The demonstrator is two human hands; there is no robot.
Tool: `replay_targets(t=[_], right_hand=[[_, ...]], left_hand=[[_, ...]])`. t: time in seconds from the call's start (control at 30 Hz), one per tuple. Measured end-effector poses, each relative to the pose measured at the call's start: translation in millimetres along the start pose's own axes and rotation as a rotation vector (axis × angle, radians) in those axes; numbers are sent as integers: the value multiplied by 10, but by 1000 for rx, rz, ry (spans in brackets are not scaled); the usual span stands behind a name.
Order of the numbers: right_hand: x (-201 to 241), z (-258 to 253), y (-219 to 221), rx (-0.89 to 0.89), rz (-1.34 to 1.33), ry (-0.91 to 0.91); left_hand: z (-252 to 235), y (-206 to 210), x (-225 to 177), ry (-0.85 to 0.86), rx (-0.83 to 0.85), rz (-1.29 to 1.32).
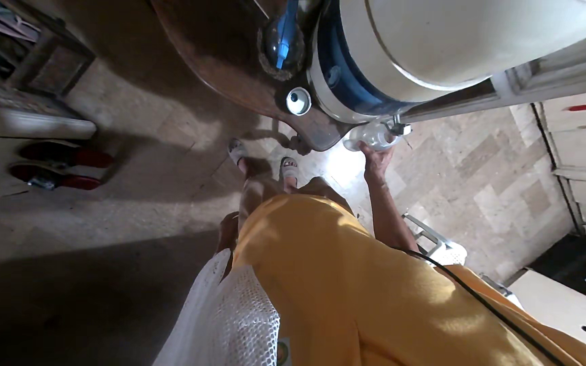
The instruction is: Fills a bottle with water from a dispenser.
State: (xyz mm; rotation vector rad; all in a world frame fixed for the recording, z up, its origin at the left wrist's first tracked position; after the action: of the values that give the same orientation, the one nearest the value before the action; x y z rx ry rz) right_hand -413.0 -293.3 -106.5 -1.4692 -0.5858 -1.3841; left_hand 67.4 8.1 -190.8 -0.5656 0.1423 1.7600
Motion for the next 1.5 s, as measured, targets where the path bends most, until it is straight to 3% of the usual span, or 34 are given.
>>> replay_targets(t=[0.53,0.63,0.7,0.8,0.93,1.03,1.23,1.5], right_hand=[[29,8,11,9,-16,-3],[29,5,-2,-8,-23,-8],[12,9,2,-6,-21,-3],[23,9,10,-7,-35,-5],[7,10,5,-1,-22,25],[-19,-2,1,-5,-27,14],[-8,6,-18,-37,30,32],[12,2,-11,-34,26,18]], left_hand=[[20,-8,-18,-53,-24,25],[-84,-20,-113,56,-46,-89],[-234,-28,-372,241,-78,-223],[-149,225,-1395,435,-59,-378],[133,930,-2808,868,-93,-527],[183,1494,-3427,1005,-54,-633],[-6,2094,-3631,1012,-23,-806],[-32,2126,-3627,1066,-40,-740]])
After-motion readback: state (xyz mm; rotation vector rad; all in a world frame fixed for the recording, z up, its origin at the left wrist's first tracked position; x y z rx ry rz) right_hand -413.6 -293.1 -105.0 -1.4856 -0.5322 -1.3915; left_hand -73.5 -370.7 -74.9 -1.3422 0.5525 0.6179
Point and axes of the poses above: each hand's wrist, its own z-axis away from the middle knuckle, its own y-axis out of the palm, x = y × z, the point moved 8 cm from there along -z, towards the middle knuckle, and after that the axes turned 8 degrees about z, right-handed, at the moved point
